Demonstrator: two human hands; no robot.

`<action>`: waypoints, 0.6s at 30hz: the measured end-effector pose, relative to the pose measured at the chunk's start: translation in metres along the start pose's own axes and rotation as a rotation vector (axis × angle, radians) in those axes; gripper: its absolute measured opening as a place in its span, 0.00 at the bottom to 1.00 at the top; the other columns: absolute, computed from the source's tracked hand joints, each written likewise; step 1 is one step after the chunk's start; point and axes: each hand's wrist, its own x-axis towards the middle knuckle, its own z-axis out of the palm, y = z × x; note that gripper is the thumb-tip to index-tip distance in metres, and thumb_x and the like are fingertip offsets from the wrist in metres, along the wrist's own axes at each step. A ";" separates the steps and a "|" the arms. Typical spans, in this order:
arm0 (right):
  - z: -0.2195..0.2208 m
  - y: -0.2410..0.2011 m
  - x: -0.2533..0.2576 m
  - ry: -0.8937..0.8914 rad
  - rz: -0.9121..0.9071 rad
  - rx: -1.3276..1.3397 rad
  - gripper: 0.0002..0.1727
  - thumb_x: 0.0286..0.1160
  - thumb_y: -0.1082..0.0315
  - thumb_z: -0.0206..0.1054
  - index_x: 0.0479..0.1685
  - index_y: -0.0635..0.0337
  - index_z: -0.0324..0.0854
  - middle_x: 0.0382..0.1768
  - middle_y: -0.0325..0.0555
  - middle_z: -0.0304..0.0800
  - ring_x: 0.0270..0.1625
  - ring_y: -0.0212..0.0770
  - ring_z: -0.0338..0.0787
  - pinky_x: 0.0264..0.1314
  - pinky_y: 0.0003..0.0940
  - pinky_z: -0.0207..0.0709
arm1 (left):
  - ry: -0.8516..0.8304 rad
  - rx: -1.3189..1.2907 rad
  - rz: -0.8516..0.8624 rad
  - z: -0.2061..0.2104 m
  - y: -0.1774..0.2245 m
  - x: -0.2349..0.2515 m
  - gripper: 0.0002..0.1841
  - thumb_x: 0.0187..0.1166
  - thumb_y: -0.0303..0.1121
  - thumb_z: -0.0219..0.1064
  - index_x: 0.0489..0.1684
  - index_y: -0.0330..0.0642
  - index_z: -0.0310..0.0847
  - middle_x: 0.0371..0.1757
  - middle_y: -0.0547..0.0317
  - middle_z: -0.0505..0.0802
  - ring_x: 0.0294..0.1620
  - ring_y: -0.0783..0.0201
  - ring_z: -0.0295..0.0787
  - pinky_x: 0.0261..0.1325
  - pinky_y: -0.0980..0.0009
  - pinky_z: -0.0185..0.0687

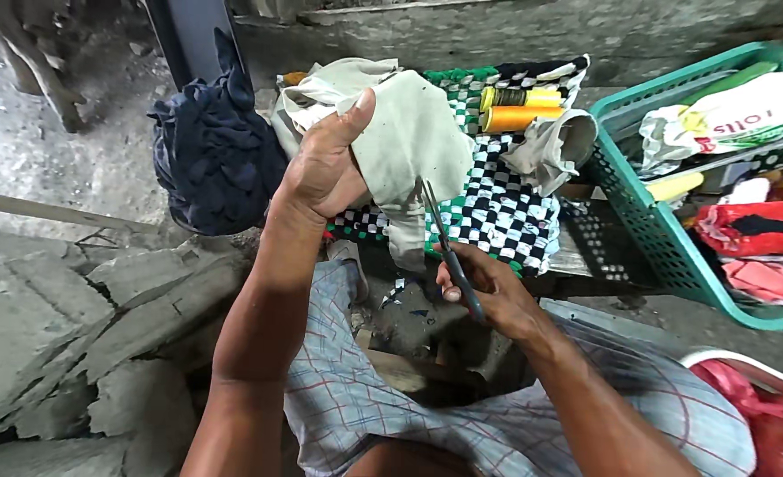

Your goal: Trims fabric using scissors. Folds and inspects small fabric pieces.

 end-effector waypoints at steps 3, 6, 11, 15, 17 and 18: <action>-0.001 -0.001 0.000 0.007 -0.011 0.016 0.44 0.68 0.41 0.76 0.81 0.58 0.71 0.46 0.43 0.90 0.45 0.37 0.90 0.50 0.32 0.87 | 0.021 -0.007 0.001 0.001 -0.001 0.000 0.21 0.95 0.43 0.46 0.73 0.37 0.69 0.64 0.43 0.88 0.67 0.49 0.87 0.73 0.45 0.81; -0.002 0.002 0.001 0.006 -0.021 0.043 0.44 0.69 0.43 0.77 0.81 0.60 0.70 0.45 0.45 0.90 0.45 0.39 0.89 0.50 0.33 0.87 | 0.038 -0.008 -0.015 0.005 -0.002 -0.002 0.21 0.95 0.43 0.46 0.73 0.38 0.69 0.64 0.43 0.88 0.67 0.49 0.87 0.73 0.45 0.81; -0.001 0.001 0.002 0.007 -0.035 0.067 0.40 0.70 0.46 0.77 0.80 0.59 0.72 0.43 0.44 0.90 0.42 0.38 0.89 0.46 0.31 0.87 | 0.038 0.003 -0.023 0.004 -0.004 -0.002 0.21 0.95 0.43 0.46 0.72 0.38 0.69 0.62 0.44 0.89 0.66 0.50 0.88 0.72 0.46 0.83; -0.001 0.000 0.003 0.008 -0.031 0.071 0.40 0.71 0.47 0.77 0.79 0.59 0.73 0.43 0.44 0.90 0.41 0.38 0.90 0.44 0.30 0.87 | 0.047 0.009 -0.033 0.005 -0.005 -0.003 0.21 0.95 0.43 0.46 0.73 0.38 0.69 0.62 0.43 0.89 0.65 0.50 0.88 0.71 0.46 0.83; -0.001 0.000 0.003 0.016 -0.034 0.068 0.39 0.71 0.47 0.77 0.79 0.59 0.73 0.42 0.44 0.90 0.40 0.38 0.90 0.44 0.30 0.87 | 0.042 0.006 -0.048 0.007 -0.008 -0.002 0.21 0.95 0.43 0.46 0.73 0.37 0.69 0.62 0.43 0.89 0.65 0.50 0.88 0.71 0.46 0.83; -0.001 0.000 0.004 0.023 -0.032 0.066 0.38 0.71 0.47 0.77 0.78 0.59 0.74 0.42 0.44 0.90 0.40 0.38 0.90 0.44 0.30 0.87 | 0.042 0.000 -0.055 0.008 -0.009 -0.001 0.21 0.95 0.43 0.47 0.73 0.37 0.69 0.62 0.43 0.88 0.65 0.50 0.88 0.71 0.46 0.83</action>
